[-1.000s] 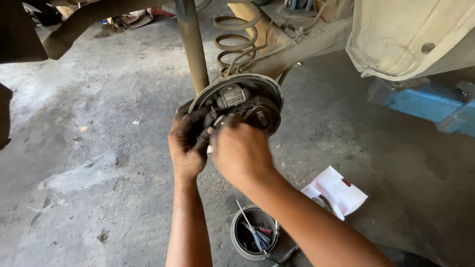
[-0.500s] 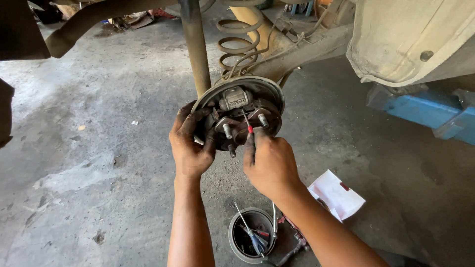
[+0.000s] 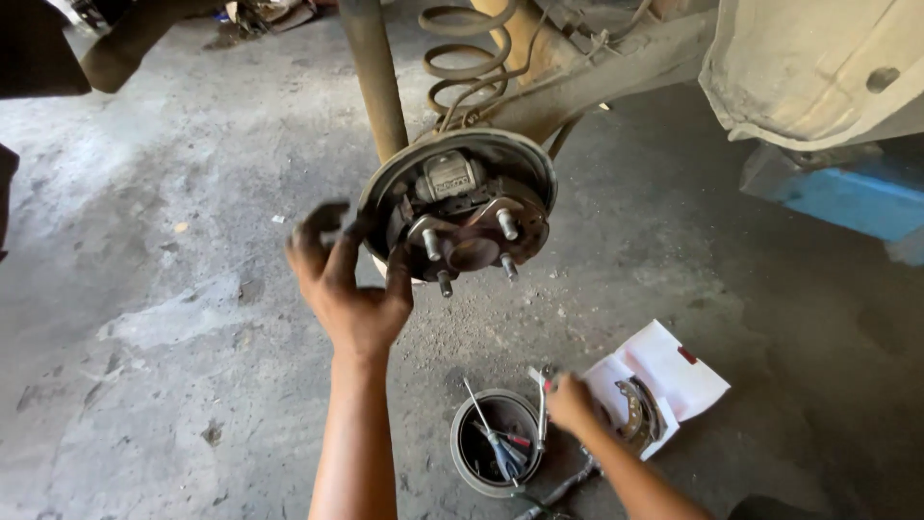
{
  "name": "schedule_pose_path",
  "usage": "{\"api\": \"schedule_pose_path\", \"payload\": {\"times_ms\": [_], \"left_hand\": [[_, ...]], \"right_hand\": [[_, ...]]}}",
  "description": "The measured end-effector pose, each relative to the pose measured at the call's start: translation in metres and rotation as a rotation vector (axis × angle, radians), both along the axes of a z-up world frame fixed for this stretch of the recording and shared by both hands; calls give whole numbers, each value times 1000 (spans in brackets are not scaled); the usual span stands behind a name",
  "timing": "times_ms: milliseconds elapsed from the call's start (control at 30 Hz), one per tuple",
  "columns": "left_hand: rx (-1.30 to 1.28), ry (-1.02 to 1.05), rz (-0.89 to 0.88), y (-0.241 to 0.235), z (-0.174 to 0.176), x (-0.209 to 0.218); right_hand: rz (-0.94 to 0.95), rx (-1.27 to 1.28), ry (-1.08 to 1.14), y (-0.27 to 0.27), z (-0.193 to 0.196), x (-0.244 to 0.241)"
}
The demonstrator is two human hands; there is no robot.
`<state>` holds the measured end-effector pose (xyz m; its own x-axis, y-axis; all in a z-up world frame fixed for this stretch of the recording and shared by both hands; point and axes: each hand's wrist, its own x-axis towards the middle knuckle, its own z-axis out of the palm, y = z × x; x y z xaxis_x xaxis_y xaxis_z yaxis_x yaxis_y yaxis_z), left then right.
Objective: The person works on a vehicle's drum brake assembly using pliers to adjust components and a screwdriver to manipulate the brake shoes and springs. The person rotates the brake drum and adjusts the internal mechanism throughout the process.
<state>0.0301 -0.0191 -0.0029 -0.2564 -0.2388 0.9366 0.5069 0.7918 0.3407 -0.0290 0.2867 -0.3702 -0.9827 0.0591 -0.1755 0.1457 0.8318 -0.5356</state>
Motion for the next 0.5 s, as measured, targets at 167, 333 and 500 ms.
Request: {"api": "schedule_pose_path", "payload": {"times_ms": [167, 333, 500], "left_hand": [[41, -296, 235, 16, -36, 0], [107, -466, 199, 15, -34, -12], [194, -620, 167, 16, -18, -12]], "right_hand": [[138, 81, 89, -14, -82, -18], [255, -642, 1030, -54, 240, -63], [652, -613, 1181, -61, 372, -51]]}}
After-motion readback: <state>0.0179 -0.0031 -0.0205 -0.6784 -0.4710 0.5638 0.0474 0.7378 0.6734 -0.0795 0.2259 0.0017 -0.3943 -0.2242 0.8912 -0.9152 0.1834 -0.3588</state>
